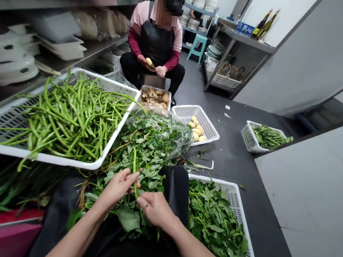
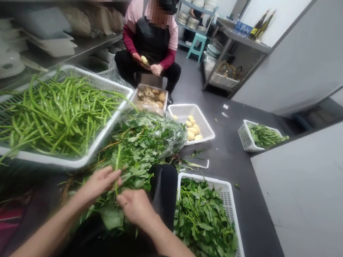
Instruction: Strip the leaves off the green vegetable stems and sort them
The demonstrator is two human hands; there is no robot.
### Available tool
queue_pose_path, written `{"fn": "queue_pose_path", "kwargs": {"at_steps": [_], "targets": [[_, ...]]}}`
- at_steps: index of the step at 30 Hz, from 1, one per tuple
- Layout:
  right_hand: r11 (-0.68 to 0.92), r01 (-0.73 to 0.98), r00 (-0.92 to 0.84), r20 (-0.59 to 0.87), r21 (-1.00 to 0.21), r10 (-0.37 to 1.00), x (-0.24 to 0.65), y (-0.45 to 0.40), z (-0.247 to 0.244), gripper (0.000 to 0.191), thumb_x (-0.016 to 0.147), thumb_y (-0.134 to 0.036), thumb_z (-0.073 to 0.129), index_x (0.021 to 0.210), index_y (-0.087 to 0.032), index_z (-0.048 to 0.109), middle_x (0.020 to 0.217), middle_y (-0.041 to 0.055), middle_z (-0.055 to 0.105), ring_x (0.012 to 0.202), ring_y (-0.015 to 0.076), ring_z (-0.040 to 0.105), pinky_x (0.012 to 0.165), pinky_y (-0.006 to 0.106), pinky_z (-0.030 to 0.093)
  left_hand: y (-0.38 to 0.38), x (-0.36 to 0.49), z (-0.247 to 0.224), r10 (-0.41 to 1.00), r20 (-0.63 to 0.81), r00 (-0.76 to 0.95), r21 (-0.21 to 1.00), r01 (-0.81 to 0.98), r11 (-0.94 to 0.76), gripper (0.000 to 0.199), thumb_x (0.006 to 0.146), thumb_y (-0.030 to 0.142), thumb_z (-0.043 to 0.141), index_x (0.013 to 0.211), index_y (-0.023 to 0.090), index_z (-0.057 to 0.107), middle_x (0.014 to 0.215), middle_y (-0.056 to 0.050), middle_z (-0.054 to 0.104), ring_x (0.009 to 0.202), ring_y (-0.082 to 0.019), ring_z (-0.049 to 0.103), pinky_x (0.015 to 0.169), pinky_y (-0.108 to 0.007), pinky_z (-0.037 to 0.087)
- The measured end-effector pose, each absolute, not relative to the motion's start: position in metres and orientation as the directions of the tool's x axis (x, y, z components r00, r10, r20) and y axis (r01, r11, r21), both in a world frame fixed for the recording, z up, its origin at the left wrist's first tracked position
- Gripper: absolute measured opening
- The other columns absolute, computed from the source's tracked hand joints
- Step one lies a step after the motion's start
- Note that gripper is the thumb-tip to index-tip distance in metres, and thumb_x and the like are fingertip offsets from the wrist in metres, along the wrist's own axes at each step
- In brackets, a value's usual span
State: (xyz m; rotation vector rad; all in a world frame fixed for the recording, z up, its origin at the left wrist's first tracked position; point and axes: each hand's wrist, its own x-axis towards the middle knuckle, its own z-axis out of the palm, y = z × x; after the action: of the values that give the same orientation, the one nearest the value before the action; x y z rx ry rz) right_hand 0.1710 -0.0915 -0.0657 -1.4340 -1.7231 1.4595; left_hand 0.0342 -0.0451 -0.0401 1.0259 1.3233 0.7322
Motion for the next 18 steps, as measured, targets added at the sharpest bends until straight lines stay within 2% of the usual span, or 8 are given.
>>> {"fn": "queue_pose_path", "kwargs": {"at_steps": [3, 6, 9, 11, 12, 14, 16, 18], "targets": [[0.363, 0.543, -0.525, 0.031, -0.758, 0.850, 0.169, -0.091, -0.058, 0.029, 0.080, -0.020, 0.048, 0.054, -0.018, 0.038, 0.053, -0.0042, 0.040, 0.051, 0.0084, 0.036, 0.051, 0.022, 0.025, -0.045, 0.032, -0.038, 0.920, -0.383, 0.080, 0.916, 0.164, 0.367, 0.048, 0.058, 0.062, 0.061, 0.057, 0.023, 0.032, 0.044, 0.004, 0.053, 0.041, -0.011, 0.044, 0.041, -0.021, 0.033], [0.535, 0.523, -0.608, 0.150, -0.664, 0.780, 0.169, -0.087, -0.043, 0.029, 0.082, -0.019, 0.046, 0.054, -0.019, 0.038, 0.053, -0.0040, 0.044, 0.050, 0.0084, 0.038, 0.050, 0.022, 0.025, -0.040, 0.030, -0.027, 0.951, -0.308, 0.024, 0.929, 0.223, 0.295, 0.039, 0.064, 0.051, 0.058, 0.056, 0.023, 0.034, 0.045, 0.004, 0.053, 0.040, -0.009, 0.041, 0.041, -0.021, 0.029], [0.669, 0.364, -0.740, 0.235, -0.649, 0.630, 0.164, -0.089, -0.032, 0.023, 0.082, -0.020, 0.047, 0.059, -0.019, 0.046, 0.059, -0.0043, 0.053, 0.056, 0.0079, 0.047, 0.053, 0.019, 0.030, -0.021, 0.022, -0.005, 0.963, -0.172, -0.209, 0.933, 0.278, 0.227, 0.023, 0.072, 0.031, 0.050, 0.054, 0.021, 0.041, 0.046, 0.004, 0.050, 0.043, -0.009, 0.040, 0.044, -0.021, 0.032], [0.731, 0.243, -0.825, 0.261, -0.638, 0.502, 0.158, -0.091, -0.029, 0.015, 0.083, -0.021, 0.049, 0.068, -0.021, 0.053, 0.067, -0.0047, 0.060, 0.066, 0.0081, 0.055, 0.057, 0.017, 0.034, -0.001, 0.008, 0.012, 0.903, -0.076, -0.423, 0.936, 0.281, 0.211, 0.021, 0.074, 0.020, 0.043, 0.052, 0.020, 0.041, 0.047, 0.004, 0.046, 0.047, -0.009, 0.041, 0.048, -0.020, 0.035], [0.738, 0.244, -0.840, 0.243, -0.629, 0.485, 0.154, -0.090, -0.028, 0.011, 0.084, -0.023, 0.049, 0.075, -0.022, 0.056, 0.072, -0.0041, 0.062, 0.071, 0.0089, 0.057, 0.060, 0.017, 0.036, 0.009, -0.002, 0.020, 0.870, -0.034, -0.491, 0.936, 0.290, 0.200, 0.021, 0.074, 0.017, 0.041, 0.053, 0.019, 0.041, 0.049, 0.005, 0.045, 0.049, -0.009, 0.042, 0.050, -0.020, 0.036], [0.697, 0.399, -0.799, 0.147, -0.597, 0.583, 0.149, -0.085, -0.027, 0.012, 0.087, -0.027, 0.051, 0.094, -0.021, 0.057, 0.086, 0.0014, 0.066, 0.082, 0.0134, 0.059, 0.069, 0.021, 0.042, 0.029, -0.025, 0.036, 0.840, 0.080, -0.537, 0.914, 0.377, 0.153, 0.017, 0.075, 0.017, 0.044, 0.059, 0.016, 0.050, 0.051, 0.005, 0.047, 0.049, -0.008, 0.042, 0.051, -0.020, 0.036], [0.633, 0.546, -0.719, 0.081, -0.549, 0.691, 0.150, -0.077, -0.025, 0.042, 0.083, -0.036, 0.060, 0.117, -0.014, 0.050, 0.110, 0.0121, 0.062, 0.100, 0.0222, 0.057, 0.083, 0.033, 0.044, 0.045, -0.048, 0.049, 0.824, 0.211, -0.525, 0.839, 0.530, 0.123, 0.018, 0.076, 0.019, 0.049, 0.085, 0.013, 0.064, 0.052, 0.007, 0.047, 0.046, -0.007, 0.038, 0.051, -0.021, 0.036], [0.615, 0.564, -0.681, 0.111, -0.551, 0.724, 0.160, -0.069, -0.025, 0.066, 0.077, -0.043, 0.066, 0.129, -0.012, 0.041, 0.130, 0.0186, 0.049, 0.118, 0.0284, 0.046, 0.095, 0.043, 0.039, 0.059, -0.064, 0.058, 0.819, 0.310, -0.483, 0.748, 0.655, 0.103, 0.034, 0.078, 0.020, 0.054, 0.110, 0.014, 0.061, 0.057, 0.007, 0.051, 0.046, -0.007, 0.039, 0.056, -0.024, 0.041]]}}
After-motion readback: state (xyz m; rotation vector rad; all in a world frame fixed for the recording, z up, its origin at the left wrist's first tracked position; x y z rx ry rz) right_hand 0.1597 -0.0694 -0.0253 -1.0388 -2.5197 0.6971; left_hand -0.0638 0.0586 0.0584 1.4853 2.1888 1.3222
